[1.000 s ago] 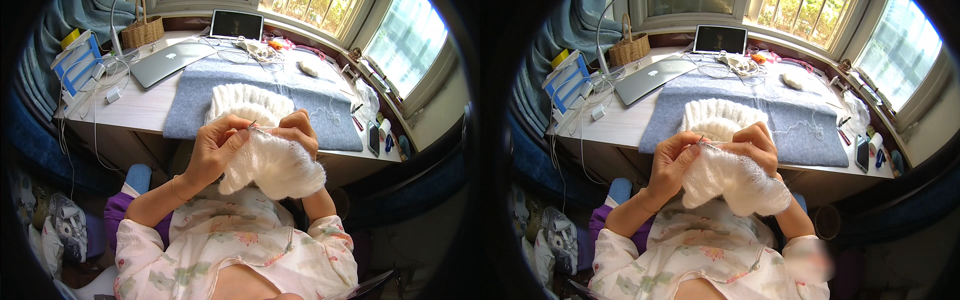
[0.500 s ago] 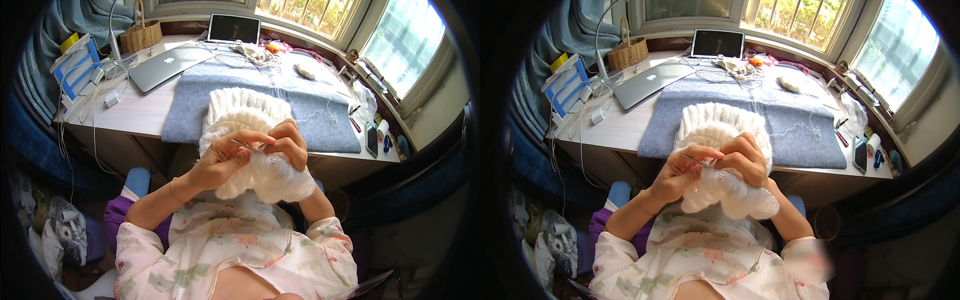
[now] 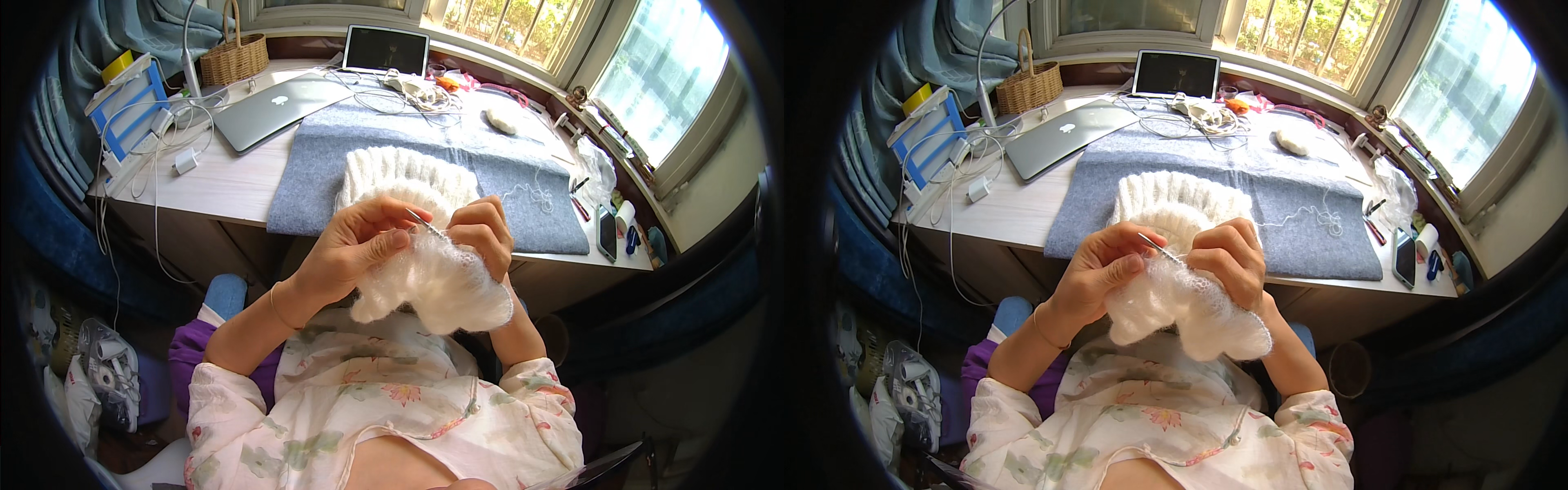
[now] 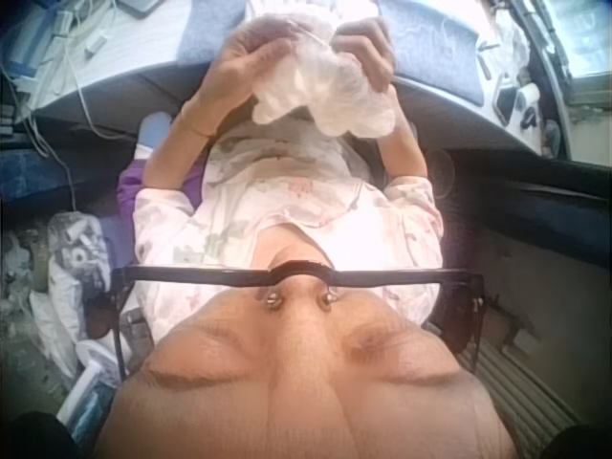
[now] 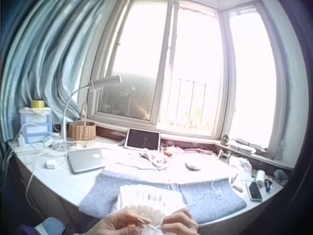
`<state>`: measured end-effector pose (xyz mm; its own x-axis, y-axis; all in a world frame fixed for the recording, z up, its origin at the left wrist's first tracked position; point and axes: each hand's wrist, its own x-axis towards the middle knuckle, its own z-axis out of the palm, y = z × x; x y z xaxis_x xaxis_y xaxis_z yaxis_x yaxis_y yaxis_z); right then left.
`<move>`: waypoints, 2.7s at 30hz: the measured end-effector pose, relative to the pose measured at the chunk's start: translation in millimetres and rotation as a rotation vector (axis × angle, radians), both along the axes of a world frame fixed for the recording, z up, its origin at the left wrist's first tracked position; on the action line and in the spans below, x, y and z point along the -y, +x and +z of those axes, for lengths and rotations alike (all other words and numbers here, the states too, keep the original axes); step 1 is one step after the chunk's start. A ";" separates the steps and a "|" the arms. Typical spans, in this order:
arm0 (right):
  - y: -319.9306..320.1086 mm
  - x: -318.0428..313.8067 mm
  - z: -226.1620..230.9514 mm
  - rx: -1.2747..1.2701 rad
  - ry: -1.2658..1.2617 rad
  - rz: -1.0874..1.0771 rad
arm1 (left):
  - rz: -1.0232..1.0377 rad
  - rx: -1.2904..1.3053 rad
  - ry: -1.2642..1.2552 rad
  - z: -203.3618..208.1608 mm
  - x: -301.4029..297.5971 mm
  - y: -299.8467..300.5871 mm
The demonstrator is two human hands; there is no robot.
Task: The person knits a white fabric using knitting needles and white yarn. They repeatedly loop the yarn and pull it through stitches to extend the fabric. The person occasionally lifts the fabric to check its size and shape before continuing to knit.
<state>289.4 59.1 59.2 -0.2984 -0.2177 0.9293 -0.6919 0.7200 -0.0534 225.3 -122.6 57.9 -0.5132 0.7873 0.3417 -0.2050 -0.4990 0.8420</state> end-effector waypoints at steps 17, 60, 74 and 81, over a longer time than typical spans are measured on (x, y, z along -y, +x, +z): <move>-7.4 -17.3 27.6 0.717 -0.124 0.439 | 0.093 -0.203 0.106 22.6 10.4 -14.2; -45.2 -96.3 118.2 0.394 -0.484 0.227 | 0.151 -0.942 -0.483 149.0 -36.8 -75.3; -24.4 -147.8 135.1 0.375 -0.592 0.440 | 0.161 -0.978 -0.330 103.7 -20.1 -130.1; -68.6 -165.3 169.8 0.318 -0.562 0.333 | 0.552 -1.284 -0.231 172.0 -18.5 -178.3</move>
